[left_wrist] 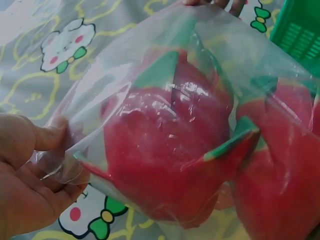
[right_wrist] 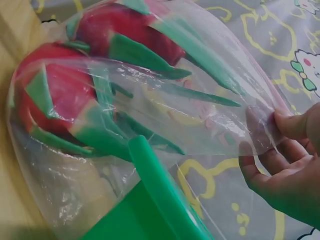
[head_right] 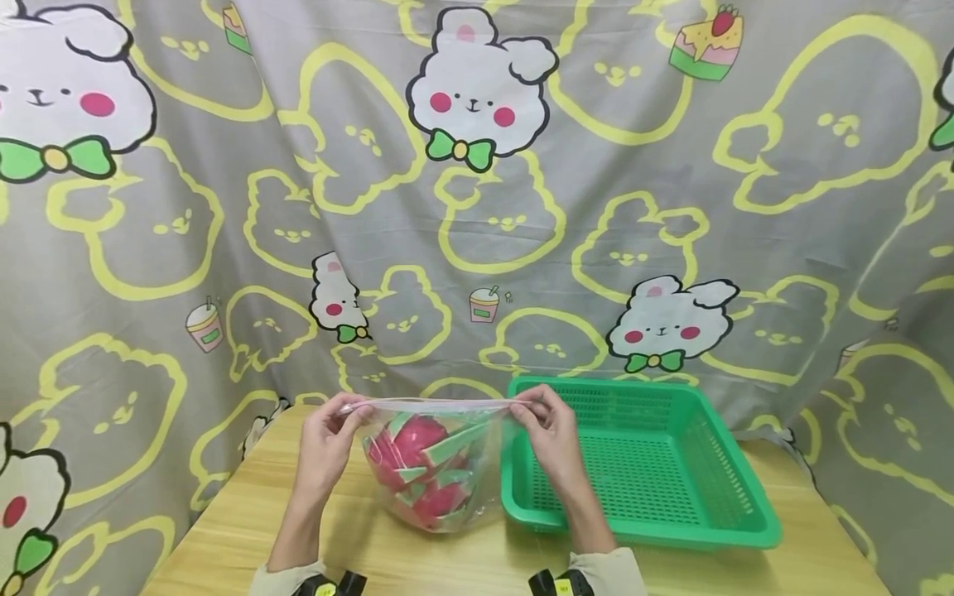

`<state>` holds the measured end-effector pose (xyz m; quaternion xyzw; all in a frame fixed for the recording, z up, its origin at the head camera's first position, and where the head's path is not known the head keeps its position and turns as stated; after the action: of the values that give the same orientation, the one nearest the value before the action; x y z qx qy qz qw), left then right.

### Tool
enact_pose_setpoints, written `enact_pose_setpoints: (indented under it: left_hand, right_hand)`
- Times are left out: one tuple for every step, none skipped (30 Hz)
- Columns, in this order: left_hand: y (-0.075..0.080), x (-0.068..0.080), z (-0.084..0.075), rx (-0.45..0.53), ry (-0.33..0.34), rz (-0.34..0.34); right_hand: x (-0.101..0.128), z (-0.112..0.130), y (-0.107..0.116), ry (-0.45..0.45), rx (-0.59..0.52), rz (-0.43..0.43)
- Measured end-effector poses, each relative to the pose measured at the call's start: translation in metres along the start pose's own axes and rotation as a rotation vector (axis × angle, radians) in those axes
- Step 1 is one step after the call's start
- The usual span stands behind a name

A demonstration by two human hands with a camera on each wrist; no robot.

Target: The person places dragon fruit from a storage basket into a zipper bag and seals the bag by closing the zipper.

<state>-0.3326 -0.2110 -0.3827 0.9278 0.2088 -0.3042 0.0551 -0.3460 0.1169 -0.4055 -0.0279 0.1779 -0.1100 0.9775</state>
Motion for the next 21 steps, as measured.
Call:
enact_pose_setpoints:
  left_hand:
    - [-0.001, 0.000, 0.000, 0.007, 0.006, 0.001]
    - [-0.002, 0.001, 0.000, 0.016, 0.015, 0.004]
    - [-0.003, 0.001, 0.000, 0.027, 0.024, 0.008]
    - [-0.003, 0.002, 0.000, 0.041, 0.034, 0.016]
    - [-0.004, 0.002, 0.001, 0.057, 0.047, 0.027]
    - [-0.005, 0.002, 0.001, 0.069, 0.058, 0.043]
    - [-0.006, 0.002, 0.002, 0.080, 0.072, 0.067]
    - [-0.007, 0.003, 0.003, 0.086, 0.087, 0.092]
    - [-0.007, 0.003, 0.004, 0.088, 0.102, 0.113]
    - [-0.007, 0.003, 0.005, 0.089, 0.116, 0.133]
    - [-0.007, 0.004, 0.006, 0.087, 0.126, 0.148]
    - [-0.007, 0.004, 0.007, 0.078, 0.136, 0.155]
    - [-0.007, 0.005, 0.008, 0.074, 0.144, 0.154]
    - [-0.006, 0.005, 0.008, 0.072, 0.147, 0.143]
    - [-0.006, 0.005, 0.009, 0.068, 0.148, 0.131]
    - [-0.006, 0.005, 0.009, 0.068, 0.149, 0.120]
    - [-0.005, 0.005, 0.010, 0.064, 0.150, 0.108]
    - [-0.004, 0.004, 0.011, 0.058, 0.153, 0.095]
    - [-0.003, 0.004, 0.011, 0.051, 0.150, 0.083]
    - [-0.001, 0.004, 0.011, 0.040, 0.148, 0.074]
    - [0.000, 0.004, 0.010, 0.034, 0.148, 0.066]
  right_hand:
    - [0.001, -0.001, 0.000, -0.010, -0.010, -0.005]
    - [0.001, -0.001, 0.001, -0.019, -0.022, -0.008]
    - [0.002, -0.002, 0.002, -0.026, -0.029, -0.010]
    - [0.003, -0.002, 0.003, -0.029, -0.032, -0.012]
    - [0.004, -0.002, 0.004, -0.031, -0.033, -0.015]
    - [0.005, -0.001, 0.005, -0.029, -0.033, -0.023]
    - [0.006, -0.001, 0.007, -0.025, -0.031, -0.033]
    - [0.007, -0.001, 0.009, -0.023, -0.030, -0.045]
    - [0.008, 0.000, 0.011, -0.018, -0.028, -0.056]
    - [0.009, 0.001, 0.012, -0.013, -0.022, -0.067]
    - [0.010, 0.001, 0.014, -0.009, -0.018, -0.078]
    - [0.011, 0.001, 0.015, -0.006, -0.012, -0.087]
    - [0.012, 0.001, 0.016, -0.004, -0.006, -0.092]
    - [0.013, 0.001, 0.016, -0.003, -0.001, -0.094]
    - [0.014, 0.001, 0.016, -0.002, 0.006, -0.097]
    - [0.015, 0.001, 0.016, -0.003, 0.010, -0.097]
    - [0.015, 0.001, 0.015, -0.003, 0.013, -0.095]
    - [0.016, 0.000, 0.015, -0.004, 0.012, -0.091]
    - [0.016, 0.000, 0.014, -0.003, 0.011, -0.084]
    - [0.016, 0.000, 0.013, 0.000, 0.009, -0.077]
    - [0.016, 0.001, 0.011, 0.003, 0.006, -0.069]
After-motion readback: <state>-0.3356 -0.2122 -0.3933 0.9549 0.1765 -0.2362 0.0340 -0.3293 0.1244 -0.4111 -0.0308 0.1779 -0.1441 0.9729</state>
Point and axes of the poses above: each hand's wrist, its own x-axis away from the middle knuckle, its own y-axis out of the back of the hand, z = x × y, the point moved 7 cm from there along -x, towards the middle knuckle, and after that the axes turned 12 degrees about -z, right-handed, at the moved point
